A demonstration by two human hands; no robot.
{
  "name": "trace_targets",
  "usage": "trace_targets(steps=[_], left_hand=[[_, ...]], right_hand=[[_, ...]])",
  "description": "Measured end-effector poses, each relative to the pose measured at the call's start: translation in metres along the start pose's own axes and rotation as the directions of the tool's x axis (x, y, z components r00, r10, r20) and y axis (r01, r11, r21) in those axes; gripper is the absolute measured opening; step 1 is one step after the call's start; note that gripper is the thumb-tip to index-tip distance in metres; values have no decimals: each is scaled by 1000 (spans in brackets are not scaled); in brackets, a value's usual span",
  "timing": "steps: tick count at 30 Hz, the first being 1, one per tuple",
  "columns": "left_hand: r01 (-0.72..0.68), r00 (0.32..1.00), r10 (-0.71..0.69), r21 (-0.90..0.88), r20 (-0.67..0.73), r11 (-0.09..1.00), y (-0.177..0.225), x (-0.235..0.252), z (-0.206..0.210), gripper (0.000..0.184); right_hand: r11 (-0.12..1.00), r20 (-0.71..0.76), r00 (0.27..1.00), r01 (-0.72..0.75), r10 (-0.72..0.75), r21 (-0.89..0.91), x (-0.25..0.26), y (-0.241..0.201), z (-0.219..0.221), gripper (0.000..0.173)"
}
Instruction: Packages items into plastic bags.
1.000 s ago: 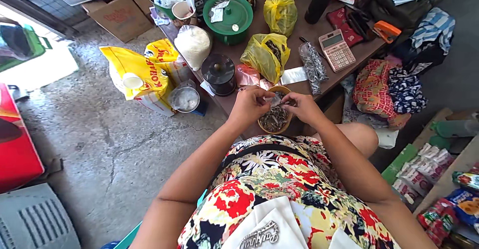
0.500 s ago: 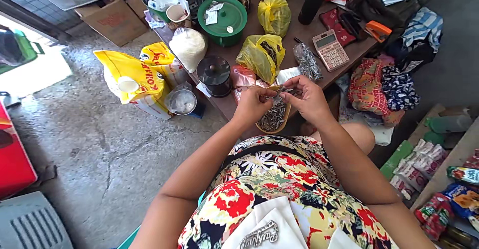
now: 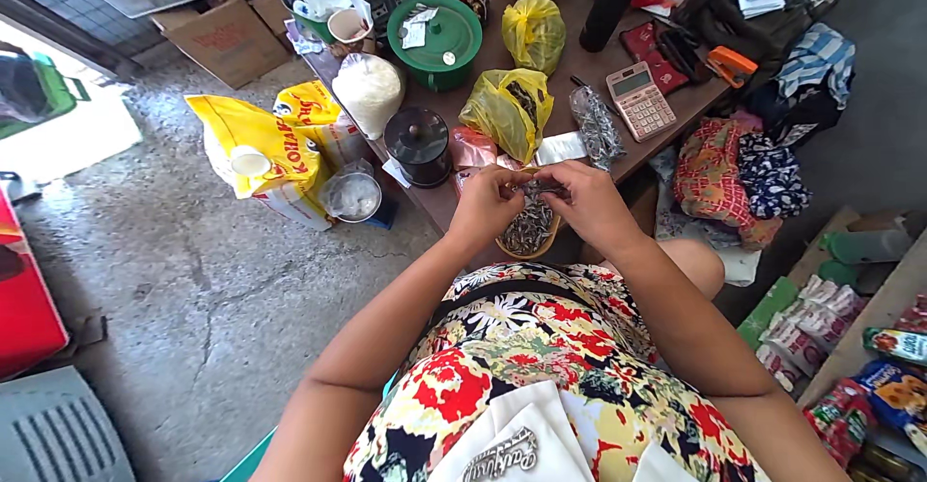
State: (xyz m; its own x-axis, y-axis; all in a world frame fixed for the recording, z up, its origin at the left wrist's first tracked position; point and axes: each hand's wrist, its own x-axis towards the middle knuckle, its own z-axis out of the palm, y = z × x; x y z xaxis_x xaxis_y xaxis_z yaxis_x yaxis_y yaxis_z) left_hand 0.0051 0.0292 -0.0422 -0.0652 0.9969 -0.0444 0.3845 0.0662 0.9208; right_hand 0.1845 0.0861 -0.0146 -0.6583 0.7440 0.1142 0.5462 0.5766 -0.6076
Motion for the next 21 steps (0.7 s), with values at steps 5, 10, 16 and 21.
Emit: trace_targets(steps=[5,10,16,21], left_hand=[[-66,997,68,63,-38,996,-1,-1,3,19],[-89,993,95,98,-63,991,3,-5,3,19],[-109,991,115,91,-63,990,5,-9,2,20],[-101,992,105,65,-65,993,5,-12,-1,21]], right_hand=[[982,-2,994,110,-112,-151,-2,-2,3,15],[935,51,985,171,-163,-312,-2,-4,3,15],[957,49,973,232,-227,-172,2,0,5,8],[957,25,961,276,-275,-88,3,-1,3,7]])
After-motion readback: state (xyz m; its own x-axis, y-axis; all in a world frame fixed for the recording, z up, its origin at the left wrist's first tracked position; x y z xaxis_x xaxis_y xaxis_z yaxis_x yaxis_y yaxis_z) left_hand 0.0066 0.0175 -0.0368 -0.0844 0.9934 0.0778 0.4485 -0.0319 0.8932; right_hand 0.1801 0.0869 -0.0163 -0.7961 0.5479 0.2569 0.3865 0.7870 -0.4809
